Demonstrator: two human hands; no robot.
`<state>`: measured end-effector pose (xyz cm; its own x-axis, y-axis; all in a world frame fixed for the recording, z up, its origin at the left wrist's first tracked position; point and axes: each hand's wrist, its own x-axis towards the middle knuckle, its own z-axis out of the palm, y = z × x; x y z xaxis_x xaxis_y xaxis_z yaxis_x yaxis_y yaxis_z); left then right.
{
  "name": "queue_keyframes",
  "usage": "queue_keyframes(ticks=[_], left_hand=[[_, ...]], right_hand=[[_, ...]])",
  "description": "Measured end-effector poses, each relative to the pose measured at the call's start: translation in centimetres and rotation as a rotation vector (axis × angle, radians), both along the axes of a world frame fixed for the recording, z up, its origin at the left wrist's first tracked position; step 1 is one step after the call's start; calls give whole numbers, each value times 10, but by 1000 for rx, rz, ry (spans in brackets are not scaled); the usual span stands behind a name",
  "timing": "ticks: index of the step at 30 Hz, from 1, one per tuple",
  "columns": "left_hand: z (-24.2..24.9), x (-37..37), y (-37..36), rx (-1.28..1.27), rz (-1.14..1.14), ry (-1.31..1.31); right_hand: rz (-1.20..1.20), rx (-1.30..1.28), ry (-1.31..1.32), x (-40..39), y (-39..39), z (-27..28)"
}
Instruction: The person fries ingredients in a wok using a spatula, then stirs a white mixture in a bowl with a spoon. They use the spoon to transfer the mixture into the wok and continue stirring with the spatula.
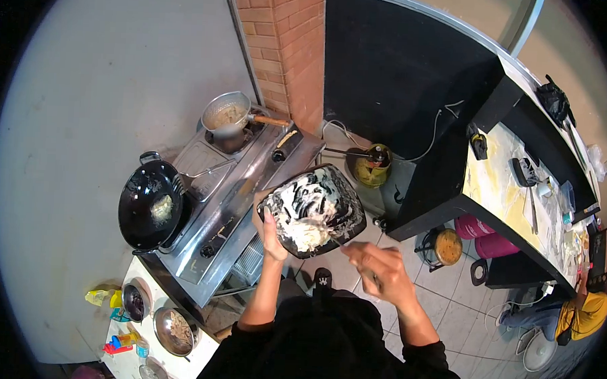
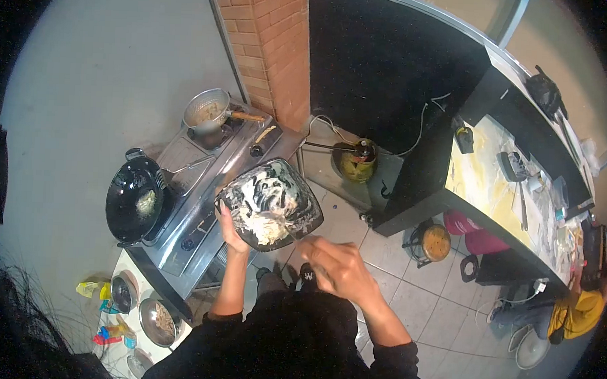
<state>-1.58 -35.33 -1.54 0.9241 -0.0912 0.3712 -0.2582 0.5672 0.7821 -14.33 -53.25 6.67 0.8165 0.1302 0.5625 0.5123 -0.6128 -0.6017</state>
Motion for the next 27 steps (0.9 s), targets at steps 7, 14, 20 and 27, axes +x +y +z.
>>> queue_keyframes(ticks=[7,14,20,27], left_hand=[[4,-4,7,9,6,61],[21,2,-1,305,453,-139],[6,0,-17,408,433,-88],[-18,3,-28,410,392,31]], right_hand=[[12,20,-76,2,-5,11],[-48,67,-44,1,17,-17],[-257,535,268,-4,41,-42],[-353,950,423,2,52,-75]])
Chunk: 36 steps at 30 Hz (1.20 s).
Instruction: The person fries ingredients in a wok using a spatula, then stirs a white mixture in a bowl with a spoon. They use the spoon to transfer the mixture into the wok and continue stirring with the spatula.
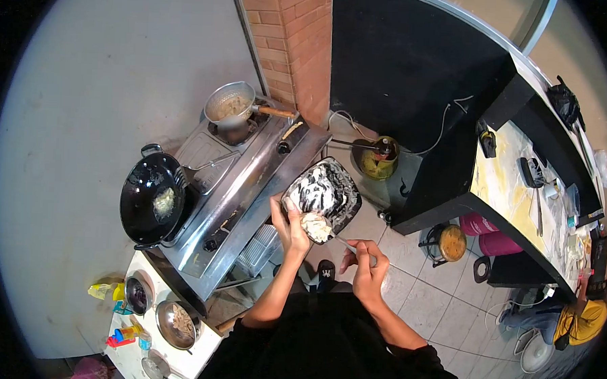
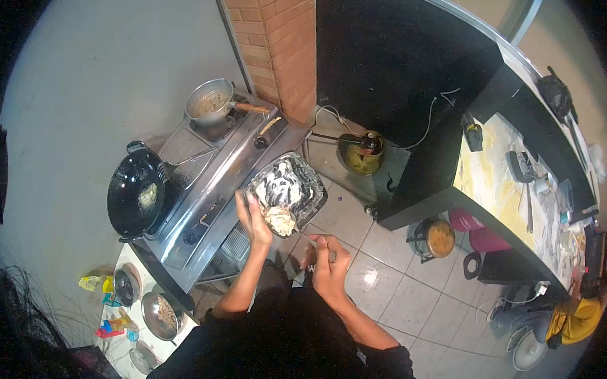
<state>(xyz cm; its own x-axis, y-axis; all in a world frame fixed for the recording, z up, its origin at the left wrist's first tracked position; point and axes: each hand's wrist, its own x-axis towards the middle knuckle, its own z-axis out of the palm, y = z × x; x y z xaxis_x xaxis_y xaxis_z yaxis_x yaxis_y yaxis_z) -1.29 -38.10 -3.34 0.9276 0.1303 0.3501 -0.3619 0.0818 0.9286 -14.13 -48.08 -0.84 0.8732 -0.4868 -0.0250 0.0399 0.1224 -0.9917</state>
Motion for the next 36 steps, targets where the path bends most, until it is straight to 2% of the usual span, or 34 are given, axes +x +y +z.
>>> queue_keyframes(ticks=[4,8,10,17,19,21,23,25,27,30,33,35,36], left_hand=[[-17,-4,-4,79,45,29],[-25,-9,-3,83,30,55],[-28,-10,-1,67,28,50],[-32,-11,14,77,71,1],[-27,-9,22,-7,97,-9],[-24,-9,33,-1,152,7],[-25,-9,47,-193,149,63],[-25,-12,64,-224,167,46],[-24,-17,80,-501,202,117],[-23,-33,119,-604,252,182],[-22,-52,160,-639,336,152],[-36,-65,190,-626,414,137],[-36,-73,201,-641,473,144]], right_hand=[[-121,201,-49,7,14,-14],[-141,235,-21,19,15,-15],[-123,348,-59,26,10,-18],[23,386,-50,49,-7,-6],[81,371,-74,52,-7,4],[190,121,-77,53,-4,18],[259,47,-84,52,4,19],[369,-412,-191,52,12,23],[418,-459,-165,55,24,28],[523,-607,-187,64,47,33],[597,-593,-349,71,80,30],[669,-433,-280,69,105,26],[761,-450,-267,70,114,23]])
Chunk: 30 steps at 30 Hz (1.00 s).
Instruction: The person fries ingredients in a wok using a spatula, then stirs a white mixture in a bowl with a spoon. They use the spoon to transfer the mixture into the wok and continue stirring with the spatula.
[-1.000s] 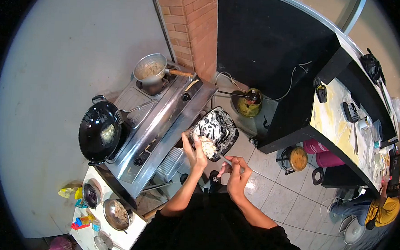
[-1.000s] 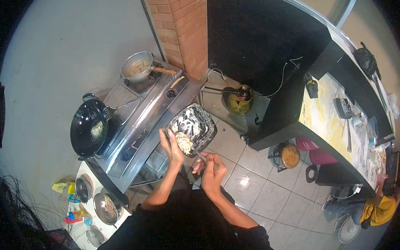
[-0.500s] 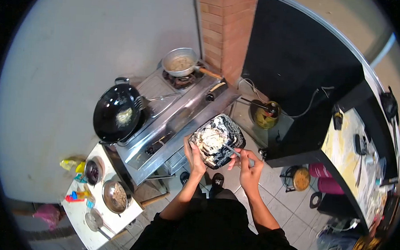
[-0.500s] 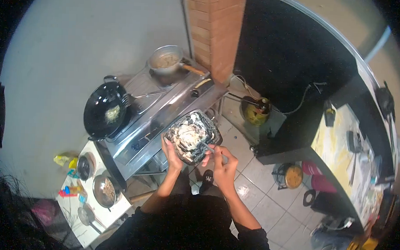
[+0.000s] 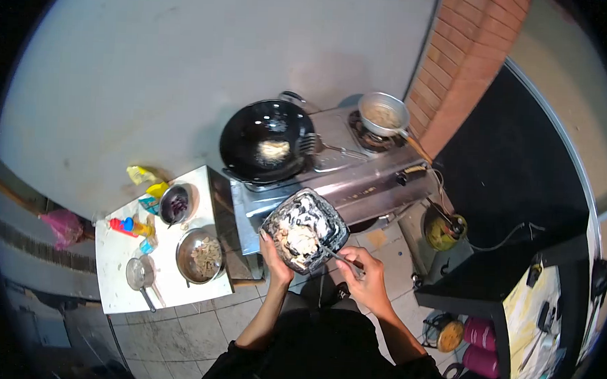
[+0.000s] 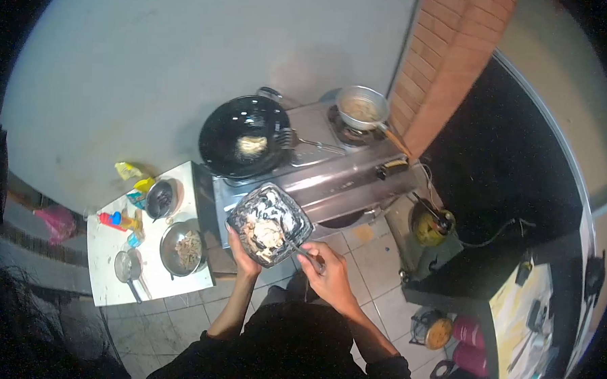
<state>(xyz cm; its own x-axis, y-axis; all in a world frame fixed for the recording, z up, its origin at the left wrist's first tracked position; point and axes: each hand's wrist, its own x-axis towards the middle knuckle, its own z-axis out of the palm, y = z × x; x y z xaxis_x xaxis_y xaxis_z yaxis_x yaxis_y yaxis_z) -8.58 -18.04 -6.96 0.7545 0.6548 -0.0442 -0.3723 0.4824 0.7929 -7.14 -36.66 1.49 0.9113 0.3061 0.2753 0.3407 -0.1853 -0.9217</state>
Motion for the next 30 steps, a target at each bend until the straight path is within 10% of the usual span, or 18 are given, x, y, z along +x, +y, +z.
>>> queue_keyframes(ticks=[12,20,30], left_hand=[[-10,-78,107,5,210,19],[5,-63,106,23,97,-14],[46,-6,42,-19,-309,-50]], right_hand=[[452,-84,111,-15,99,-5],[157,440,388,-38,114,-6],[-218,67,-52,-51,53,47]])
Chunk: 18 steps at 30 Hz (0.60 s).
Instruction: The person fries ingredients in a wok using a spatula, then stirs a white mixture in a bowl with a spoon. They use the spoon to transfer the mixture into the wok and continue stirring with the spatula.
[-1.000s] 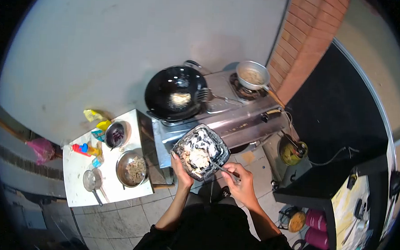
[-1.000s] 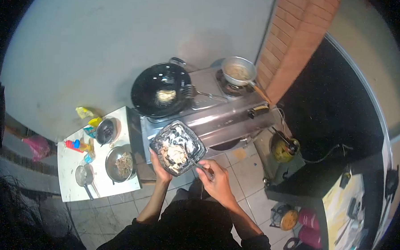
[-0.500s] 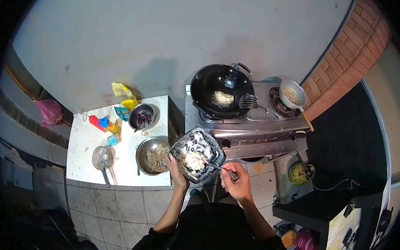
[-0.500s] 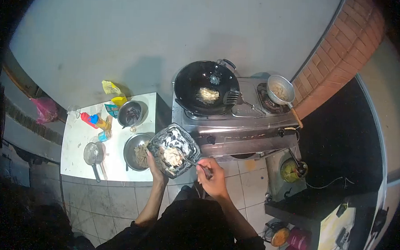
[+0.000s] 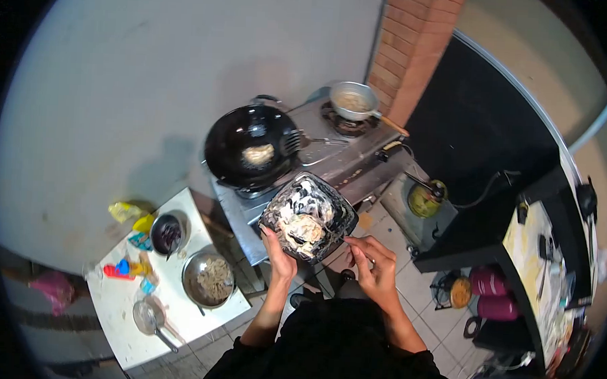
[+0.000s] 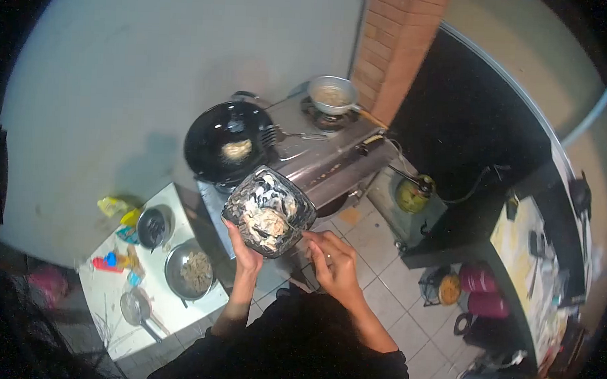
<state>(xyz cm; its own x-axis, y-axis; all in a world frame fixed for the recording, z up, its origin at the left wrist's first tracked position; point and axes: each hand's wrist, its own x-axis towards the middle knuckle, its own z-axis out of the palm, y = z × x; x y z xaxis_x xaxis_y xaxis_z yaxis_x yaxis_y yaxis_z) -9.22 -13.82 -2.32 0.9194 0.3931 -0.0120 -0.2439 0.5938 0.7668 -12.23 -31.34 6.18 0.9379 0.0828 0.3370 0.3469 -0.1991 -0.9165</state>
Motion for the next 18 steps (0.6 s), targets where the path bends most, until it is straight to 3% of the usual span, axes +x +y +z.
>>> queue_keyframes(ticks=[1,4,11,13,18], left_hand=[[-1,5,-8,-19,-31,-16],[-7,21,-30,-10,-184,-29],[10,47,-96,-52,-409,-78],[12,52,-116,-94,-471,-73],[25,73,-171,-29,-417,-72]], right_hand=[[-9,-187,-127,-4,-8,7],[-79,-313,-264,-14,-25,24],[-193,-387,-353,-5,-83,42],[-127,-484,-371,1,-99,43],[-127,-636,-443,11,-153,43]])
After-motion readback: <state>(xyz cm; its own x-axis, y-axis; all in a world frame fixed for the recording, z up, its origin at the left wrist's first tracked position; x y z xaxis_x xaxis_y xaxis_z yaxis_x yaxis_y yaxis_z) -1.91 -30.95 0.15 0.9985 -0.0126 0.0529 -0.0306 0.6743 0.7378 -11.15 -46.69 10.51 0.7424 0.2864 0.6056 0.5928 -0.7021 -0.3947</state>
